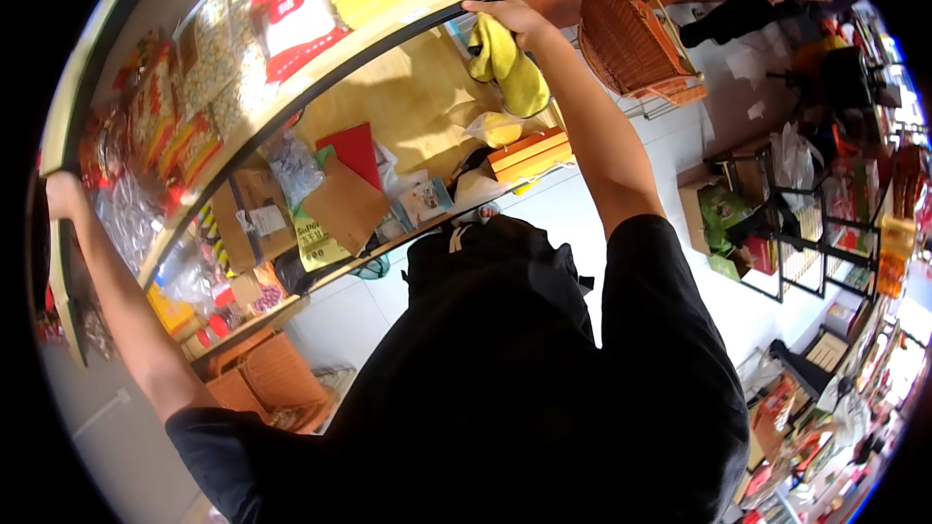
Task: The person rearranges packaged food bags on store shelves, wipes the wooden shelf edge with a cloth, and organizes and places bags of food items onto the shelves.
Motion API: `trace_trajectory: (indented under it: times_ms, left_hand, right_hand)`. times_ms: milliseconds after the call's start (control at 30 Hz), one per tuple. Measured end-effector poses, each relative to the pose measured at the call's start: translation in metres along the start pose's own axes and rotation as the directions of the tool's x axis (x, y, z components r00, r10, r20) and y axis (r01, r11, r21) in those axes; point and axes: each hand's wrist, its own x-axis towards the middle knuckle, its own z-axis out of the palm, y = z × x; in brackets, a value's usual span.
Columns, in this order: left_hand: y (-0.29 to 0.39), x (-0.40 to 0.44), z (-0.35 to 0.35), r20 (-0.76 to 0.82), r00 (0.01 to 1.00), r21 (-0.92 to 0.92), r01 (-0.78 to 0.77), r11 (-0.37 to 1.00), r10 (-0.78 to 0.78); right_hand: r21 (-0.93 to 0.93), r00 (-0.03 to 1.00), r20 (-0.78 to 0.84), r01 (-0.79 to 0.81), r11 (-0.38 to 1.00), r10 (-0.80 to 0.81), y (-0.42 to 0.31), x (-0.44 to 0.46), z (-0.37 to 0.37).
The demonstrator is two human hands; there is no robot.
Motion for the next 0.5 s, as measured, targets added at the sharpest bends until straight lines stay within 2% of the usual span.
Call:
trace_trajectory:
  times_ms: [33, 67, 167, 267, 333, 367, 400, 500]
  left_hand:
    - [0.0, -0.002, -0.001, 0.005, 1.0, 0.007, -0.005, 1.0, 0.005]
    - [0.001, -0.004, -0.003, 0.007, 1.0, 0.016, -0.011, 1.0, 0.011]
    - [-0.001, -0.007, -0.007, 0.009, 1.0, 0.04, -0.024, 0.999, 0.023]
    - [-0.003, -0.008, -0.008, 0.011, 1.0, 0.05, -0.029, 0.998, 0.029]
    - [-0.005, -0.01, -0.005, 0.012, 1.0, 0.049, -0.027, 0.998, 0.027]
    - [-0.007, -0.01, -0.005, 0.012, 1.0, 0.051, -0.029, 0.998, 0.029]
    - [-0.007, -0.011, -0.005, 0.008, 1.0, 0.051, -0.03, 0.998, 0.029]
    - [-0.01, -0.009, -0.002, -0.013, 0.999, 0.041, -0.032, 0.999, 0.033]
  right_hand:
    - [0.073, 0.997, 0.079, -0.004, 0.997, -0.002, 0.002, 0.003, -0.006]
    - [0.015, 0.994, 0.102, -0.038, 0.999, 0.037, 0.004, 0.008, -0.012]
    - [0.099, 0.988, 0.156, -0.036, 0.994, 0.02, -0.003, -0.011, -0.011]
    - [0.157, 0.99, 0.139, -0.056, 0.986, 0.035, 0.001, -0.006, -0.017]
    - [0.19, 0.994, 0.109, 0.009, 0.982, -0.03, 0.012, -0.007, -0.008]
    - [0.207, 0.987, 0.153, -0.083, 0.975, 0.051, 0.019, -0.008, -0.004]
    - [0.213, 0.997, 0.061, 0.035, 0.976, -0.049, 0.021, -0.025, 0.018]
    - [0.348, 0.989, 0.1, 0.07, 0.935, -0.111, 0.063, -0.011, 0.039]
